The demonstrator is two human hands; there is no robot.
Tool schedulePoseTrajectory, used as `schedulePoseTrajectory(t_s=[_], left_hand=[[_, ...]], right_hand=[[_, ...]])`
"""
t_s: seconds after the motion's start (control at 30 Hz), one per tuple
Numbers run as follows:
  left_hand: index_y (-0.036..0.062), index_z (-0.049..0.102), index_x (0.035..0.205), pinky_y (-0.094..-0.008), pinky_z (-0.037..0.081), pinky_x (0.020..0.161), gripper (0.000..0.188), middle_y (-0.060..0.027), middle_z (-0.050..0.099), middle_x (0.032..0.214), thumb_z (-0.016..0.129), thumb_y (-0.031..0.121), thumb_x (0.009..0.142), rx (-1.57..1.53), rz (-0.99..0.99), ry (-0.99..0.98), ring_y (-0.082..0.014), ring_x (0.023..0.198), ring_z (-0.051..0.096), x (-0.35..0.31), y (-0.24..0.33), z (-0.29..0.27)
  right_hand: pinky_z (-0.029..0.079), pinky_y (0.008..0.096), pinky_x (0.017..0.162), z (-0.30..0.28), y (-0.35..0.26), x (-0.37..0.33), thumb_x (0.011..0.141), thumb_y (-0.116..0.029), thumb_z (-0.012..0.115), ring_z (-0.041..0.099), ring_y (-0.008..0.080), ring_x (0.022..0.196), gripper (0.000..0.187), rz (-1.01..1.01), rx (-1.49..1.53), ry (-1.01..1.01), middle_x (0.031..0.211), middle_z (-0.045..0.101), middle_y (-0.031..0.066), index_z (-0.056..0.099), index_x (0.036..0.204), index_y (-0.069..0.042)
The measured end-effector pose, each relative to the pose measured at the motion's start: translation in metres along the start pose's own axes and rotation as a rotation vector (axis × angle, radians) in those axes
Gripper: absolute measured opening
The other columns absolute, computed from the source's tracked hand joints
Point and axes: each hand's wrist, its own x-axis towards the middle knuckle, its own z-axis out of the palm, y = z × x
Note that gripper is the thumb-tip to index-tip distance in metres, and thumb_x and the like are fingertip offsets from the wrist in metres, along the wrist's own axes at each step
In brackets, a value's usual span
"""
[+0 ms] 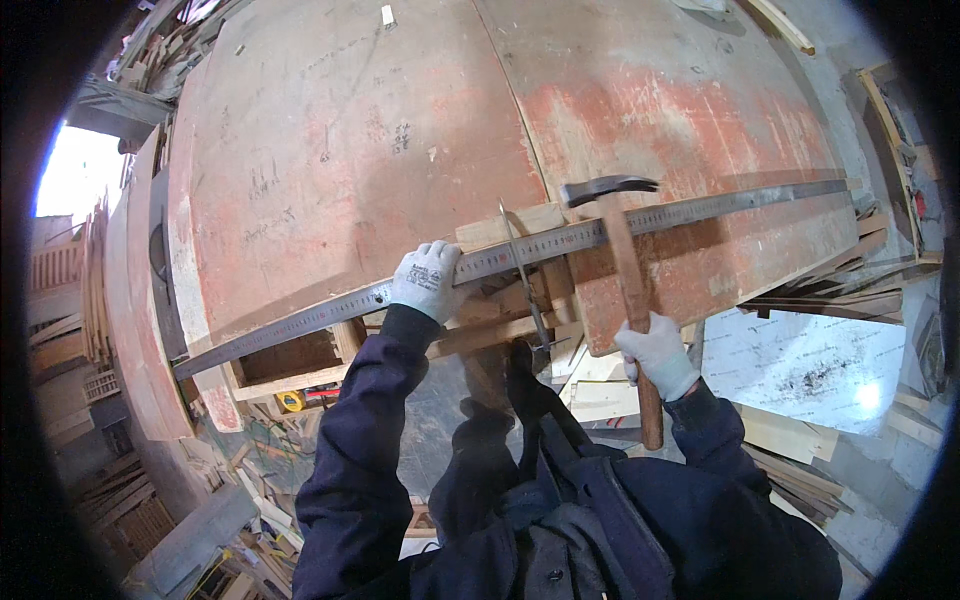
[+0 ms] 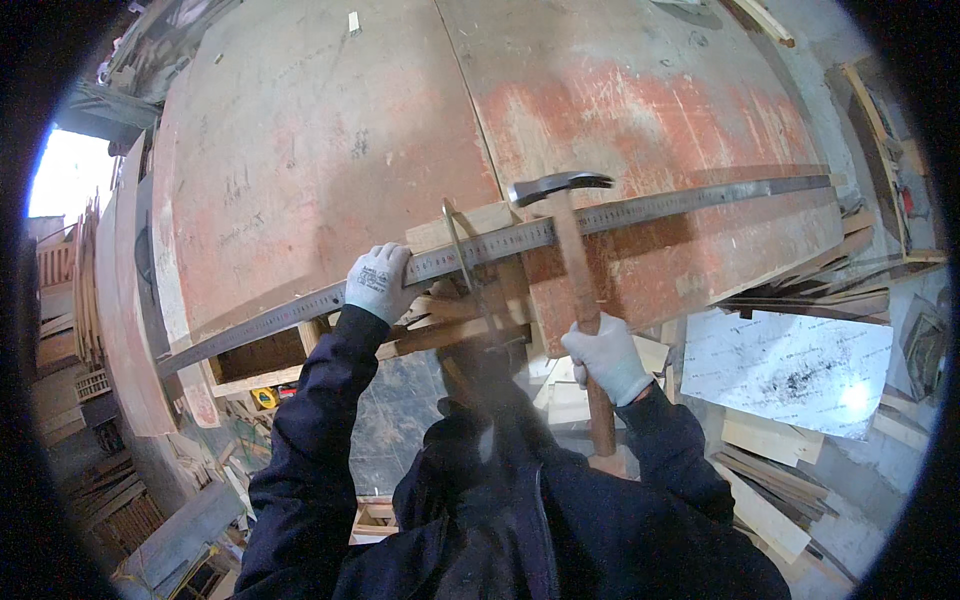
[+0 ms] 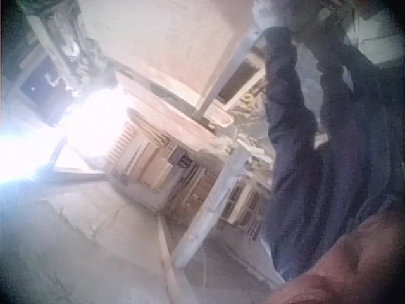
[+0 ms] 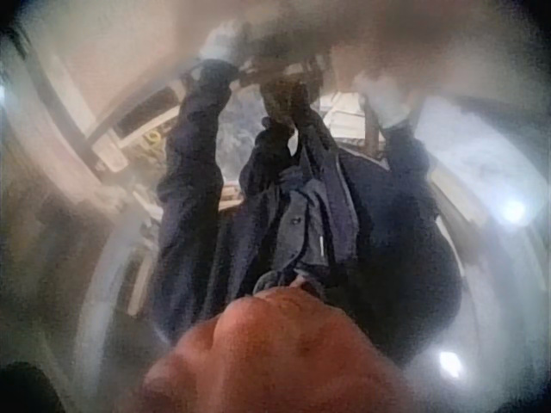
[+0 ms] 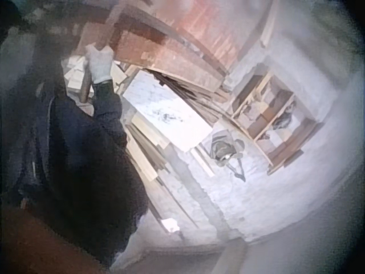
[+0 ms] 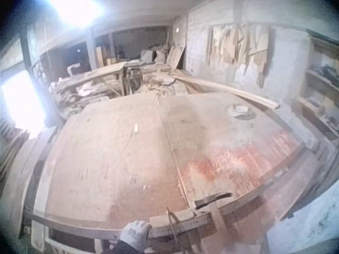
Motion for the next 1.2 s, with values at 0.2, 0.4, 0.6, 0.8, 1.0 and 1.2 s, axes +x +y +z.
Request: schedulePoseTrajectory(t_s=[0.2,0.4,0.6,0.8,1.0,1.2], left_hand=[[0.0064,0.061,0.116,-0.0459,0.049,0.095,0.05,-0.013,0.064,0.112,0.082,0.028,0.076,-0.024,0.002,0.023,-0.0338,0.11,0.061,-0.001,-0.001,0.001],[0.0065,0.062,0.111,-0.0454,0.05,0.089,0.048,-0.0129,0.065,0.108,0.082,0.035,0.078,0.005,0.029,0.083,-0.0338,0.104,0.063,-0.003,-0.001,0.003],[0.0063,0.062,0.11,-0.0462,0.05,0.087,0.048,-0.0129,0.065,0.107,0.082,0.036,0.078,0.023,0.035,0.092,-0.0339,0.103,0.063,-0.003,0.0,0.002],[0.0066,0.062,0.11,-0.0456,0.05,0.087,0.048,-0.0129,0.065,0.106,0.082,0.036,0.078,0.017,0.044,0.109,-0.0338,0.102,0.063,-0.004,0.001,0.004],[0.008,0.062,0.104,-0.0448,0.05,0.086,0.045,-0.012,0.066,0.102,0.083,0.037,0.077,0.02,0.041,0.15,-0.0338,0.1,0.064,-0.004,0.001,0.007],[0.0082,0.062,0.102,-0.0451,0.05,0.084,0.042,-0.0118,0.065,0.098,0.082,0.037,0.077,0.018,0.042,0.159,-0.0336,0.097,0.064,-0.003,0.004,0.005]], right_hand=[[0.05,0.0314,0.048,0.0,0.001,-0.007,0.087,-0.016,0.068,0.06,0.0164,0.05,0.018,-0.084,-0.137,0.085,0.066,0.059,0.006,0.058,0.091,-0.002],[0.053,0.0428,0.069,-0.007,0.023,-0.015,0.088,-0.026,0.07,0.069,0.0328,0.072,0.028,-0.469,-0.648,0.464,0.073,0.066,0.016,0.064,0.099,-0.001],[0.054,0.0503,0.079,-0.009,0.034,0.018,0.089,-0.03,0.065,0.07,0.0394,0.086,0.029,-0.427,-0.978,0.345,0.091,0.072,0.0207,0.068,0.106,-0.007],[0.054,0.0505,0.078,-0.006,0.031,0.017,0.09,-0.029,0.063,0.07,0.0391,0.087,0.028,-0.274,-0.941,0.246,0.09,0.072,0.02,0.068,0.107,-0.008],[0.054,0.0503,0.076,-0.003,0.033,0.023,0.089,-0.029,0.064,0.07,0.0404,0.086,0.026,-0.406,-0.966,0.345,0.088,0.071,0.0214,0.068,0.103,-0.007],[0.054,0.047,0.071,-0.021,0.041,0.02,0.087,-0.023,0.067,0.07,0.0355,0.077,0.022,-0.366,-0.854,0.282,0.081,0.07,0.0181,0.067,0.1,-0.005]])
